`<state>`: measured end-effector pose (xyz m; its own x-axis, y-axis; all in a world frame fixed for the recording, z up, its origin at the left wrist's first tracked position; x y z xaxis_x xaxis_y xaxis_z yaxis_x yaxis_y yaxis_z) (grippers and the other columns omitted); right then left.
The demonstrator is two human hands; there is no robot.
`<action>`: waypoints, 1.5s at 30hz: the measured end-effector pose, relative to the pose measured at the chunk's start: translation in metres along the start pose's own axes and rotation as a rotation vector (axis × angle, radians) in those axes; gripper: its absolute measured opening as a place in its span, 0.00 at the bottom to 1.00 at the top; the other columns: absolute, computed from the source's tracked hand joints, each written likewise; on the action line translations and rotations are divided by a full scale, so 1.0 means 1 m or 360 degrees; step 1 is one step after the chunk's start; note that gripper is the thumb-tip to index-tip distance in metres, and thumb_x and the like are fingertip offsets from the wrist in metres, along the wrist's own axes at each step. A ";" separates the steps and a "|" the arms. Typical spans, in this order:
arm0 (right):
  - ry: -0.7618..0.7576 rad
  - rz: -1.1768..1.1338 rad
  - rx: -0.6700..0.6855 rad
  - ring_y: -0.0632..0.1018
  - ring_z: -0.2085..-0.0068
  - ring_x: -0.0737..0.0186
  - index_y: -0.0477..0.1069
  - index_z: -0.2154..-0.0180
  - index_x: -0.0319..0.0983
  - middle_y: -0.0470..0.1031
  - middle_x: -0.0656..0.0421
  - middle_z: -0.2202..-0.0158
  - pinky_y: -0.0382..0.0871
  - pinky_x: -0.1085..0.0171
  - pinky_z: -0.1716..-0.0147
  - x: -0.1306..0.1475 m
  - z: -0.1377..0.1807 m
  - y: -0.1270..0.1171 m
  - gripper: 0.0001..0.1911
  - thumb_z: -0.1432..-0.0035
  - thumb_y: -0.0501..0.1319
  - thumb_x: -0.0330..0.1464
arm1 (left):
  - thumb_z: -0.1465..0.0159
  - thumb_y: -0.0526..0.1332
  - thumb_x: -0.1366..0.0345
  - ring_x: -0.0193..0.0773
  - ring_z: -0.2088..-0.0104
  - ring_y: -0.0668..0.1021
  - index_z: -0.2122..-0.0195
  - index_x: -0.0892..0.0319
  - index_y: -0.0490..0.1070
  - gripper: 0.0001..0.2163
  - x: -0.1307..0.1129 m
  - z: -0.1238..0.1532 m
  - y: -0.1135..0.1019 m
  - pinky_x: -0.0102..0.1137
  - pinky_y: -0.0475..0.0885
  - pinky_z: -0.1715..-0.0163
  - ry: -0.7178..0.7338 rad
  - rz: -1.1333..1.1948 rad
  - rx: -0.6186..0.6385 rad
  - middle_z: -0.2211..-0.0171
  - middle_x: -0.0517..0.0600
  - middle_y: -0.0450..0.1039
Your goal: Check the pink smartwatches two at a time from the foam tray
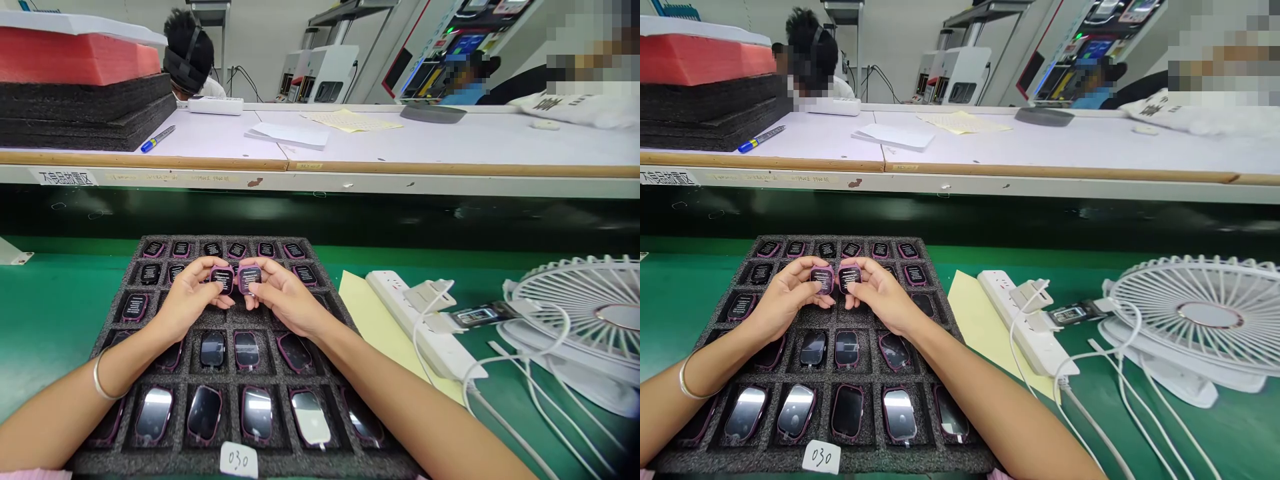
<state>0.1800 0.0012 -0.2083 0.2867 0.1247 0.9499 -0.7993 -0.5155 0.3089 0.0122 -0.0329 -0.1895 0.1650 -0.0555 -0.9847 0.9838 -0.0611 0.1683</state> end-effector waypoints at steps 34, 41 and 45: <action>0.0022 0.0011 -0.0117 0.70 0.77 0.71 0.71 0.57 0.40 0.74 0.63 0.68 0.64 0.65 0.75 0.002 0.001 0.002 0.16 0.47 0.70 0.36 | 0.44 0.64 0.66 0.38 0.74 0.83 0.57 0.58 0.72 0.13 0.001 0.003 0.002 0.34 0.79 0.68 -0.0083 0.0095 0.0050 0.65 0.46 0.78; 0.0006 -0.0001 -0.0053 0.72 0.75 0.70 0.70 0.56 0.41 0.73 0.62 0.65 0.66 0.64 0.72 0.004 0.003 0.003 0.18 0.49 0.69 0.30 | 0.43 0.65 0.65 0.37 0.75 0.83 0.58 0.58 0.72 0.12 0.001 0.002 0.001 0.33 0.79 0.70 -0.0061 0.0094 0.0042 0.65 0.46 0.78; 0.0016 0.0018 -0.0033 0.74 0.73 0.69 0.70 0.55 0.41 0.73 0.62 0.66 0.66 0.64 0.71 0.004 0.003 0.002 0.17 0.48 0.68 0.31 | 0.43 0.65 0.65 0.38 0.74 0.83 0.57 0.58 0.72 0.12 0.001 0.002 0.000 0.33 0.79 0.70 -0.0054 0.0104 0.0036 0.65 0.46 0.78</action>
<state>0.1806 -0.0017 -0.2042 0.2727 0.1274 0.9536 -0.8132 -0.4992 0.2992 0.0118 -0.0354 -0.1903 0.2260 -0.0939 -0.9696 0.9692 -0.0784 0.2335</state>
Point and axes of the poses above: each hand's wrist, its own z-axis away from the middle knuckle, its own y-axis out of the palm, x = y × z, the point moved 3 cm from there along -z, towards the middle knuckle
